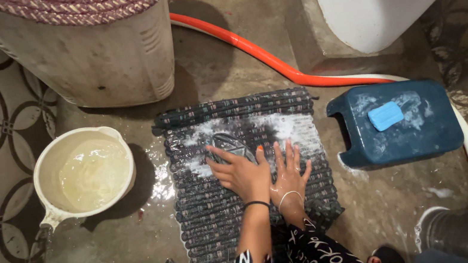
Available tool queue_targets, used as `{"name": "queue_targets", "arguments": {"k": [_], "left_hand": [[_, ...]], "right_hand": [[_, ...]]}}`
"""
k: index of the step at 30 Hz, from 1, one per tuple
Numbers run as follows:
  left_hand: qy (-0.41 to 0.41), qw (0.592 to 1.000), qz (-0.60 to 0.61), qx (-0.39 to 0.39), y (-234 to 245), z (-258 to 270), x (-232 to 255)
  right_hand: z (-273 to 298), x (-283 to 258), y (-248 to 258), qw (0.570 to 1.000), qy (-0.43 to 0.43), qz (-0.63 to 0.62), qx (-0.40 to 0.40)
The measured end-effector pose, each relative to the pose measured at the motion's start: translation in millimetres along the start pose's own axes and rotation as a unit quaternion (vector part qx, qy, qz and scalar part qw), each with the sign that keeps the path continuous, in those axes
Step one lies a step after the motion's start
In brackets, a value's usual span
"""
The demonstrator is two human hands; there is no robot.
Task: The person scrubs a dark patterned rug on the floor using a grey scrubbing tool and a blue bar of soap. They repeatedly pour water from a white plastic jug onto the rug to rinse it and continue scrubbing the surface.
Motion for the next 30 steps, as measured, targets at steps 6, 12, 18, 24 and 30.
{"name": "queue_targets", "arguments": {"k": [6,12,18,24,30], "left_hand": [[-0.019,0.993,-0.103,-0.054,-1,-14,9],[-0.255,0.926,-0.171,-0.221,-21,-21,29],[-0.249,0.931,-0.150,-0.221,-5,-38,9],[0.008,0.996,-0.084,-0.010,81,-82,-62],[-0.158,0.974,-0.151,0.068,47,-60,-26]], "right_hand": [[-1,6,-9,0.996,0.021,0.077,0.051],[-2,4,-5,1.000,-0.003,0.022,0.003],[-2,5,-6,0.998,0.006,0.056,0.029],[-2,5,-8,0.999,0.006,0.026,0.039],[-2,4,-8,0.998,0.004,0.028,0.050]]}}
Point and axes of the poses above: each hand's wrist, its own z-axis away from the middle knuckle, its own y-axis out of the back of the hand, x = y × z, the point moved 5 cm from there along -z, towards the middle knuckle, and after that the axes turned 10 degrees about -x, right-handed, at the moved point
